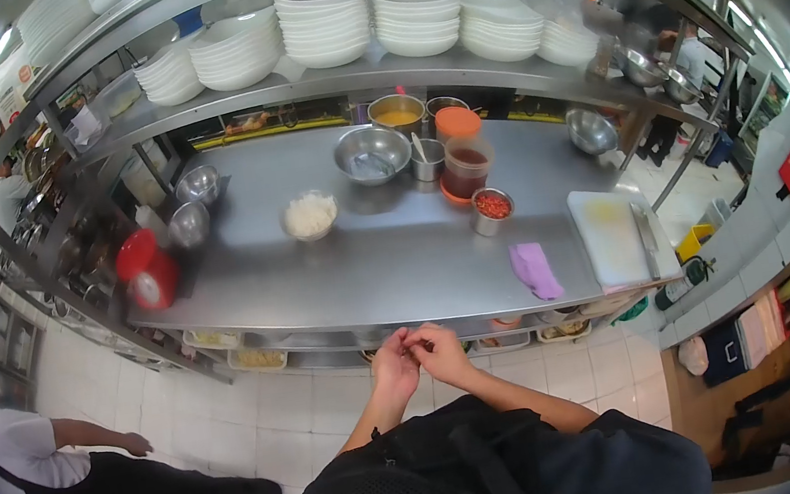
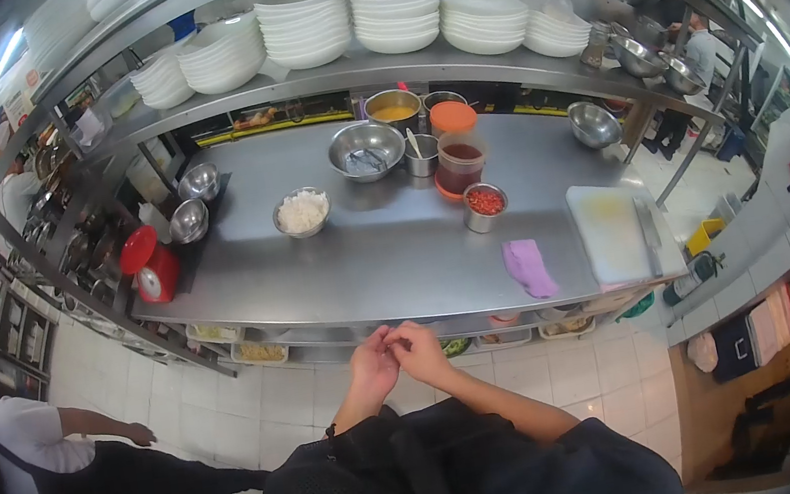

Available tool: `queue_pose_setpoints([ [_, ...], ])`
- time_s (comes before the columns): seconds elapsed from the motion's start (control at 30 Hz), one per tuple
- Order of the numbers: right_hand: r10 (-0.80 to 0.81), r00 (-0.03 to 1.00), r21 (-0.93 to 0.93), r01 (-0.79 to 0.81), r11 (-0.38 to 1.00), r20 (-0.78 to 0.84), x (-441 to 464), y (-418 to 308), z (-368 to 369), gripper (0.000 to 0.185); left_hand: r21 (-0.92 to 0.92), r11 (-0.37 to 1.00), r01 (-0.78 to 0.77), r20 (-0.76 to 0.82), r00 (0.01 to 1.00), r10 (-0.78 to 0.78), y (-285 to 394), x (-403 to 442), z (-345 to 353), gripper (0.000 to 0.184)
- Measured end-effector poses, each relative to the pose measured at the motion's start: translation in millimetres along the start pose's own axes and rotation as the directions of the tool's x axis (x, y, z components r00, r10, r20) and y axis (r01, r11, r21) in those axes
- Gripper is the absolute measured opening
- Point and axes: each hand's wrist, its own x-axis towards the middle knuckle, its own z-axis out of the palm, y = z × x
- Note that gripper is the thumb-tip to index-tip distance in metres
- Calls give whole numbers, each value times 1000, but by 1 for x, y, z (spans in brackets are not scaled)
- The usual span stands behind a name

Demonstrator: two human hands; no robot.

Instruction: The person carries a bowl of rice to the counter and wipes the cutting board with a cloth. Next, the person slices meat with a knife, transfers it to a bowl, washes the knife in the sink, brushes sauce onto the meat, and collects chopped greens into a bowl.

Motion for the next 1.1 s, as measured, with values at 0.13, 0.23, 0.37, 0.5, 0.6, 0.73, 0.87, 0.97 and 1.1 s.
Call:
queue_pose_setpoints([
  [0.13, -13, 1000, 15, 13, 1000, -13, -21, 2, -54, 12, 56, 998, 21, 54, 998, -24, -54, -1, 28, 29],
  [0.23, -53, 981, -38, 47, 998, -184, -39, 13, -94, 12, 79, 993, 92, 153, 983, -103, -105, -4, 58, 33],
  [0.37, -143, 968, -233, 94, 968, -207, -69, 33, -156, 13, 129, 987, 96, 106, 988, -110, -173, -12, 93, 43],
  [0.5, -206, 963, -335, 138, 932, -176, -85, 53, -215, 12, 134, 975, 176, 277, 938, -207, -223, -4, 94, 59],
  [0.6, -42, 965, -197, -10, 980, -258, -83, 84, -245, 10, 164, 972, 171, 335, 917, -218, -228, -15, 129, 80],
  [0.73, 545, 793, 775, -154, 613, -273, -48, 88, -325, 19, -5, 946, 326, 495, 823, -280, -216, -20, 196, 91],
  [0.87, 538, 739, 863, 115, 492, -405, -60, 91, -428, 26, 76, 901, 427, 586, 712, -387, -239, 8, 264, 90],
  [0.97, 496, 640, 799, 356, 485, -587, -92, 77, -509, 20, 165, 848, 504, 613, 621, -489, -269, 34, 302, 88],
  [1.1, 282, 350, 442, 570, 692, -893, -141, 29, -614, 15, 229, 790, 568, 575, 576, -581, -304, 58, 334, 87],
])
